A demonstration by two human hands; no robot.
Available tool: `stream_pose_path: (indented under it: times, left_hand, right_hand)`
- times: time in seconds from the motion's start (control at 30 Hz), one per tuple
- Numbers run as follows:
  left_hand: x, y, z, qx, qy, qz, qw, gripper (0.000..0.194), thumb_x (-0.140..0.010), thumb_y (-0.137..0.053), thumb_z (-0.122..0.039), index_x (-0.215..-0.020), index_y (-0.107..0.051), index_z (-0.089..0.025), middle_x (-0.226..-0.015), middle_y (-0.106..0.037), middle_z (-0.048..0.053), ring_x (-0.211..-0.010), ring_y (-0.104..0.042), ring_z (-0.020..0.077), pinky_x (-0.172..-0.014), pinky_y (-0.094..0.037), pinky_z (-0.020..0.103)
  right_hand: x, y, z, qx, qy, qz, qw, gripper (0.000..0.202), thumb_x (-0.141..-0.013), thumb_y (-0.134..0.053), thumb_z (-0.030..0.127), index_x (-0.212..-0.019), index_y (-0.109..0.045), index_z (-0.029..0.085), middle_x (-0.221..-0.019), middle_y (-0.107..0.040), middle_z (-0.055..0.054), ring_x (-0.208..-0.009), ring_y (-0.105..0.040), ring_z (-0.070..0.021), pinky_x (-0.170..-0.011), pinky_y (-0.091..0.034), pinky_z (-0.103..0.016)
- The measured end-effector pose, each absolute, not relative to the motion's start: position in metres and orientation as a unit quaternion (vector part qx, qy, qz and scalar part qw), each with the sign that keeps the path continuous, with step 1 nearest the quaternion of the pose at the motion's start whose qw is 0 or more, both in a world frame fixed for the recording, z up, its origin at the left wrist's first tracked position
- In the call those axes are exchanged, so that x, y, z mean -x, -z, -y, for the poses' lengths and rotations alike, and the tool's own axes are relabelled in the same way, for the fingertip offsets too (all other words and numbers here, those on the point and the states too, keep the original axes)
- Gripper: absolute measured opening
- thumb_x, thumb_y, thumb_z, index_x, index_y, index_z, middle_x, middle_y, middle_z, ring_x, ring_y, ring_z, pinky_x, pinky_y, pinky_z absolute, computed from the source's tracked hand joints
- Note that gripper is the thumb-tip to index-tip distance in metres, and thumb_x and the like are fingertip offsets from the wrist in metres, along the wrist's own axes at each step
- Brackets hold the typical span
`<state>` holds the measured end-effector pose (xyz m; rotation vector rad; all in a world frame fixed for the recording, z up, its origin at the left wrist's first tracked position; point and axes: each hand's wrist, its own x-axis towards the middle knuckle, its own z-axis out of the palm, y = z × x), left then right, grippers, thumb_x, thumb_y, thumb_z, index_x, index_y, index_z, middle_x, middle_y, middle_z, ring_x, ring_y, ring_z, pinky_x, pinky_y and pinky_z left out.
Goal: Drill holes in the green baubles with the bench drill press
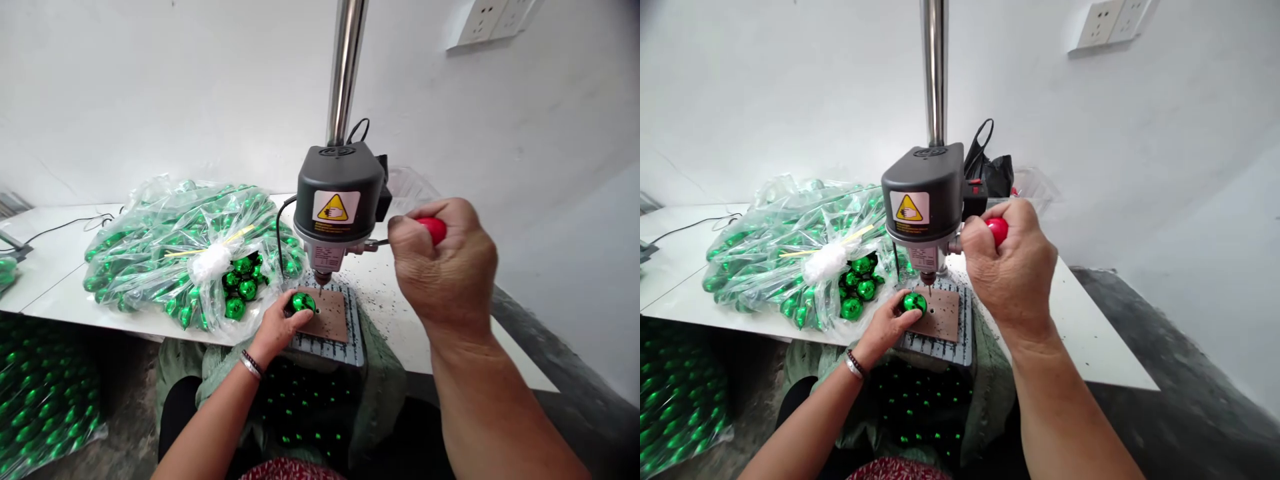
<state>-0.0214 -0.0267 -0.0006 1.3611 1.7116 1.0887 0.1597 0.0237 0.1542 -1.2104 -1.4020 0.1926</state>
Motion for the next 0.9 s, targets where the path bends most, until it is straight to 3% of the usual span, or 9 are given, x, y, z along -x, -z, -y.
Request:
stream_pose_path:
  times: [0.33,0.5,0.67,0.9]
  left_hand:
    - [0.012,0.02,0.003,-0.522,-0.418,-0.679,0.302,0.044,-0.081,-0.063,-0.042,-0.119,-0.064,-0.02,-0.099,-0.071,0.004,-0.093,-0.062,0.0207,-0.088,-0.049,0.032]
    - [0.002,0.013,0.008,-0.534,-0.363,-0.716,0.267,0.049,-0.076,-0.069,-0.041,-0.122,-0.065,-0.025,-0.095,-0.069,0.004,-0.097,-0.059,0.0243,-0.094,-0.045,0.04]
    - [-0.008,0.013,0.009,-0.554,-0.316,-0.743,0.203,0.057,-0.069,-0.076,-0.039,-0.124,-0.065,-0.029,-0.107,-0.067,0.008,-0.113,-0.05,0.0334,-0.105,-0.03,0.055]
    - [-0.01,0.02,0.005,-0.567,-0.321,-0.734,0.193,0.058,-0.069,-0.077,-0.038,-0.125,-0.064,-0.028,-0.115,-0.066,0.009,-0.117,-0.049,0.0351,-0.105,-0.029,0.057]
  right_hand:
    - [-0.161,-0.153,-0.023,0.505,-0.088,0.619,0.596,0.02,-0.074,-0.051,0.041,-0.074,-0.05,0.021,-0.063,-0.05,0.002,-0.056,-0.042,-0.0076,-0.057,-0.037,-0.023]
    - [-0.162,-0.15,-0.026,0.491,-0.073,0.624,0.604,0.02,-0.076,-0.053,0.04,-0.074,-0.051,0.02,-0.064,-0.05,0.002,-0.056,-0.041,-0.0068,-0.057,-0.037,-0.024]
    - [-0.162,-0.149,-0.026,0.489,-0.07,0.622,0.607,0.02,-0.076,-0.054,0.04,-0.074,-0.052,0.02,-0.065,-0.05,0.002,-0.056,-0.041,-0.0065,-0.056,-0.036,-0.023]
    - [-0.162,-0.151,-0.025,0.491,-0.083,0.621,0.605,0.022,-0.074,-0.054,0.043,-0.073,-0.052,0.022,-0.06,-0.05,0.003,-0.052,-0.041,-0.0066,-0.053,-0.035,-0.023]
